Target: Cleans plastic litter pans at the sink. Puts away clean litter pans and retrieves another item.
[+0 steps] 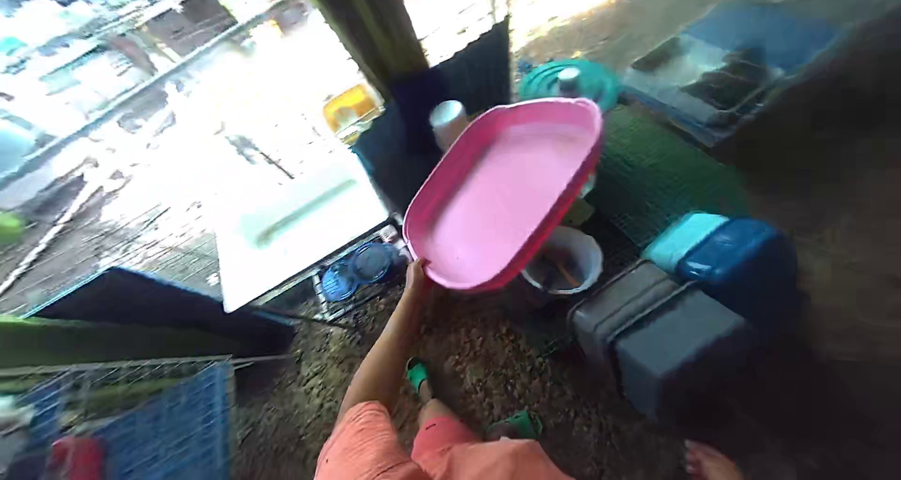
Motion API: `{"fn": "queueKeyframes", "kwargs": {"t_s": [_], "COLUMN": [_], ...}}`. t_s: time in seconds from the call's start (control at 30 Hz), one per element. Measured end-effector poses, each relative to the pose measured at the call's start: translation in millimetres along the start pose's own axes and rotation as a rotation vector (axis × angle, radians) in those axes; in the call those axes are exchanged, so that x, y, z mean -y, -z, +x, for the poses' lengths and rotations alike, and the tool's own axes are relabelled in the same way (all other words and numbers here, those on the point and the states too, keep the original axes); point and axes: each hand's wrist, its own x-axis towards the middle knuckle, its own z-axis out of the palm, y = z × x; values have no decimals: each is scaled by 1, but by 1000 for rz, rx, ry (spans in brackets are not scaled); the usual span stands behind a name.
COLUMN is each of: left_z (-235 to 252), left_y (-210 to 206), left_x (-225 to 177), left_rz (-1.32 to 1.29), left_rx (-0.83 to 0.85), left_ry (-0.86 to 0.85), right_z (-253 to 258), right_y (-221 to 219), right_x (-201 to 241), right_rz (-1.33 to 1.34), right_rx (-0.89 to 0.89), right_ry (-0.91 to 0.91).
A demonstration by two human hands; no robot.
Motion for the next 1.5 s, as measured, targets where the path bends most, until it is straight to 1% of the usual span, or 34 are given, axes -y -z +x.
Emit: {"fn": "queueKeyframes", "kwargs": {"t_s": [0.1, 0.17, 0.23, 0.27, 0.37, 0.43, 0.5, 0.6, 0.67, 0.73, 0.8, 0.9, 0.97, 1.0, 1.03, 1.07, 1.13, 1.2, 1.27, 1.33, 1.4, 1.5], "left_z": [-53, -82, -96, -97, -79, -57, -34, 5, 40, 81, 121, 172, 204, 219, 234, 248, 273, 301, 318, 335, 351, 356], "left_y": [128, 203, 270, 301, 378, 415, 442, 465, 476, 484, 486, 492, 493, 492, 492, 494, 498, 496, 495, 499, 506, 516], "left_x": [-42, -71, -96, -108, -154, -180, -201, -230, -243, -251, -258, -262, -265, -267, -271, -273, -276, -279, -282, -281, -270, -251], "left_rz": [39, 75, 127, 161, 249, 281, 293, 292, 279, 269, 285, 369, 419, 432, 432, 424, 400, 406, 457, 498, 489, 475], "left_rx": [-174, -277, -349, -383, -483, -543, -567, -575, -583, -594, -612, -636, -627, -635, -650, -664, -645, -601, -599, -629, -630, -521], "left_ry": [-66, -95, -134, -157, -201, -210, -209, -194, -147, -126, -130, -111, -99, -110, -130, -156, -184, -159, -84, -40, -29, -41], "right_z": [6, -2, -34, -58, -141, -196, -249, -333, -376, -401, -417, -419, -410, -402, -394, -383, -367, -362, -356, -356, -353, -349], "right_y": [-48, -93, -149, -181, -280, -338, -392, -470, -524, -578, -626, -698, -739, -760, -779, -797, -822, -823, -823, -821, -821, -813], "right_x": [111, 190, 273, 312, 422, 492, 561, 653, 701, 746, 792, 849, 879, 891, 901, 907, 906, 908, 910, 916, 923, 929], "right_rz": [-2, -27, -24, -24, -93, -210, -360, -543, -578, -574, -620, -731, -799, -787, -756, -686, -483, -299, -197, -204, -200, -266], "right_rx": [61, 113, 154, 188, 306, 342, 364, 381, 377, 325, 254, 189, 212, 245, 274, 273, 205, 212, 277, 405, 470, 569], "right_ry": [181, 319, 446, 512, 769, 1013, 1240, 1542, 1678, 1797, 1843, 1815, 1787, 1777, 1774, 1809, 1902, 1960, 2058, 2083, 2132, 2136]}}
